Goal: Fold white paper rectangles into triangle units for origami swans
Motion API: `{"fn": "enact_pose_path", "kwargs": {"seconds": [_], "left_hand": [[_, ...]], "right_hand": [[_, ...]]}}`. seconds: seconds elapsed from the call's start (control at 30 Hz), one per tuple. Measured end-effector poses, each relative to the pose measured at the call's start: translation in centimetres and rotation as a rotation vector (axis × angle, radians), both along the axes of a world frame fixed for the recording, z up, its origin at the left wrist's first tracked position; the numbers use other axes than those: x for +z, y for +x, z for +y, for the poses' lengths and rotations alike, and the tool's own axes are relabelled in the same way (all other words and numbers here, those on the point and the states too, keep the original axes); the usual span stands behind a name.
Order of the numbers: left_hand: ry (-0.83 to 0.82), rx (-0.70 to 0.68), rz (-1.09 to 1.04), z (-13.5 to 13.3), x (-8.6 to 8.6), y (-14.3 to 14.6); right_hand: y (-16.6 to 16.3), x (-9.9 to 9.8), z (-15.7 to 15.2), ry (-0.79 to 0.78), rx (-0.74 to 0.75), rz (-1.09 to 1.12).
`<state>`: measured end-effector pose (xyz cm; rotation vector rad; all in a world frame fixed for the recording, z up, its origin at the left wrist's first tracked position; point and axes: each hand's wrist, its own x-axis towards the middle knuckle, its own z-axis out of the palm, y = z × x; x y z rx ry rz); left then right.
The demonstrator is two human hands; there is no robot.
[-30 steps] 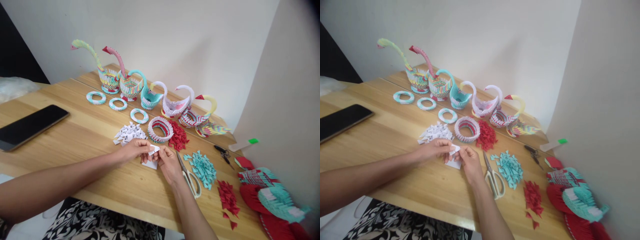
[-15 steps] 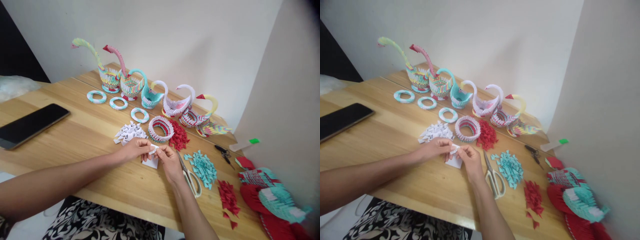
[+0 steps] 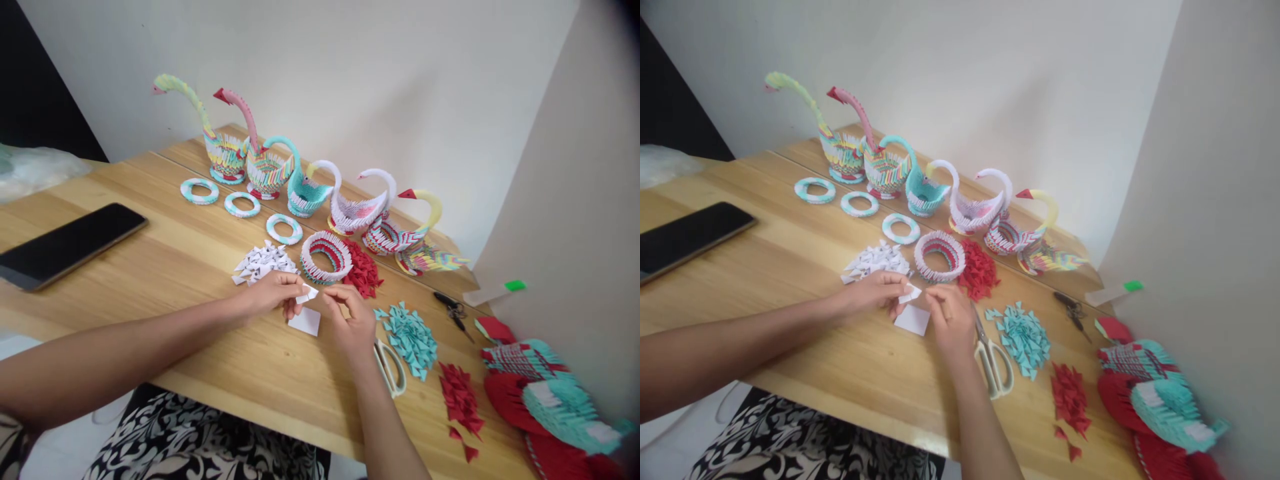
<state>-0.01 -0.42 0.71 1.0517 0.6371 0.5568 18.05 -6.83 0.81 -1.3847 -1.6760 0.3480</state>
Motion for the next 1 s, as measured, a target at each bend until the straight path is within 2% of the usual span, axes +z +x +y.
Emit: {"fn": "enact_pose_path", "kwargs": {"seconds": [0.1,0.27,0.4,0.5,0.6,0.73,0.9,1.0], "left_hand": [[-0.057,-0.003,-0.038,-0.1,-0.1,0.0],[-0.051,-0.047,-0.027,-0.4,0.4,-0.2],[-0.036,-0.06,0.005,-0.3,0.6,-0.1],[0.008,-0.077,0.042,0.0,0.1,0.0],[0.114,-0.087,0.109,0.3,-0.5,0.0],[0.301,-0.053,0.187,0.2,-0.8,-0.1],[0.632,0.017,0.298,-0.2,-0.5,-0.2],[0.738,0.027,0.376,-0.3,-0.5,-0.2]], "right_hand": [[-0.2,0.1,0.0,0.087,0.084,-0.107],[-0.2,0.1,0.1,0.164,0.126,-0.186],[0.1,0.2,0.1,0.179,0.169,-0.244],[0.3,0.3,0.2,0.164,0.181,-0.313],[0.4,0.4,0.3,0.135,0.196,-0.344],[0.1,0.2,0.3,0.063,0.196,-0.248],[-0.3,0.0,0.4,-0.091,0.118,-0.109],[-0.3,-0.2,0.4,-0.167,0.066,-0.061]]}}
